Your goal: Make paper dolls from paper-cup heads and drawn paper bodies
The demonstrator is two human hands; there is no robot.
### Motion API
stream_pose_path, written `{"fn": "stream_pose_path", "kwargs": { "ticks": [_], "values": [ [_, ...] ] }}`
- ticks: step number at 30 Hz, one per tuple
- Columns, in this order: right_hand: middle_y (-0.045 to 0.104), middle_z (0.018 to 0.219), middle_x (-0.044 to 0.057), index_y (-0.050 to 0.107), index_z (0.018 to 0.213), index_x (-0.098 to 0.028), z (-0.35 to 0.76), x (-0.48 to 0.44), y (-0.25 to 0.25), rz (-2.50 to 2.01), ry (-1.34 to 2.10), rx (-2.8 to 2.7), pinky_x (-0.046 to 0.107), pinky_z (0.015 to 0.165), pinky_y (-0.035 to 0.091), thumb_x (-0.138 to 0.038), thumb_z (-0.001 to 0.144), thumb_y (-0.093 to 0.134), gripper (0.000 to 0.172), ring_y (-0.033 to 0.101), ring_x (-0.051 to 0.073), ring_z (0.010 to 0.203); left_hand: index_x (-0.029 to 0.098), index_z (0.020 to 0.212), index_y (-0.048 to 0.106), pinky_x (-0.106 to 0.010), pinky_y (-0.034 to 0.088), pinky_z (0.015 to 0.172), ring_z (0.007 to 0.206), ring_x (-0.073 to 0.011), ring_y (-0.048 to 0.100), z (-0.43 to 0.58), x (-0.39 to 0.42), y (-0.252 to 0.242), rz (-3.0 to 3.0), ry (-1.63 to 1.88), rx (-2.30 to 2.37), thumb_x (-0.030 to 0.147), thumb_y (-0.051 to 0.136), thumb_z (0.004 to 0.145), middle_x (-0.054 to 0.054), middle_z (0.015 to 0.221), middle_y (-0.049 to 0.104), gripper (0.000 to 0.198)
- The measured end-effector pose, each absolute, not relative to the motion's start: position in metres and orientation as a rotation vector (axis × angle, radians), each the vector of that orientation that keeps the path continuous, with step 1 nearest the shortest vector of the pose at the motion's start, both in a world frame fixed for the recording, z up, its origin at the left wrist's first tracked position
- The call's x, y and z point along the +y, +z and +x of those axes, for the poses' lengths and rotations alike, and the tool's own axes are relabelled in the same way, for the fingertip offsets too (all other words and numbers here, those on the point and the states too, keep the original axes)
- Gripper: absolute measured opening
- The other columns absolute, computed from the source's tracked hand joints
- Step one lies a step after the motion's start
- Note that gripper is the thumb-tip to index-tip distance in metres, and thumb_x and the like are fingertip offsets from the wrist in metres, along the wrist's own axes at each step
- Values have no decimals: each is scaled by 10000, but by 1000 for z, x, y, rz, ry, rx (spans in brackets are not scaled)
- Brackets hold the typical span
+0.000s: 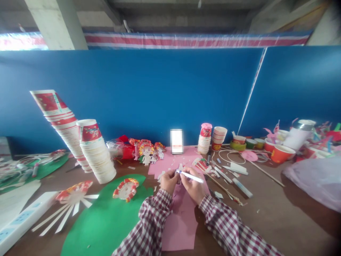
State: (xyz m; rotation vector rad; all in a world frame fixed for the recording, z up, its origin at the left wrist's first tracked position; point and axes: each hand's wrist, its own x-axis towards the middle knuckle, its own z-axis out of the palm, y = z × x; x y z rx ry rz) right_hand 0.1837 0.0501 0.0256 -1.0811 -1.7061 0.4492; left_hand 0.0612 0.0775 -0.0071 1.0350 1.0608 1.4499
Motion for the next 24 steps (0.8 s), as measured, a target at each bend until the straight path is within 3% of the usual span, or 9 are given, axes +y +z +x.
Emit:
{"fn": "stream_pose_path", "kwargs": {
  "ticks": [5,11,16,24],
  "values": [
    [661,752,39,571,832,-199,183,49,25,-1070,446,-1691,239,568,519,-308,860,518,124,634,163,651,119,669,675,-197,346,469,474,-79,437,61,77,-7,1035,1442,1060,356,737,584,29,506,536,259],
    [638,700,20,556,791,-196,183,44,35,-1060,441,-1606,233,562,509,-302,849,523,125,612,149,611,110,784,713,-199,329,469,479,-80,430,59,79,-7,1021,1442,1087,334,769,543,28,516,556,334],
    [629,768,37,563,848,-181,183,46,34,-1054,447,-1532,216,520,499,-315,861,504,147,599,140,623,112,831,712,-204,371,504,519,-93,485,59,81,-11,1003,1461,1108,349,759,554,-4,604,626,367],
    [627,765,36,565,844,-177,185,49,34,-1085,443,-1496,212,505,487,-303,859,516,136,600,134,601,112,783,698,-186,344,465,465,-73,455,59,80,-11,958,1468,1103,333,764,557,32,512,565,323]
  ]
}}
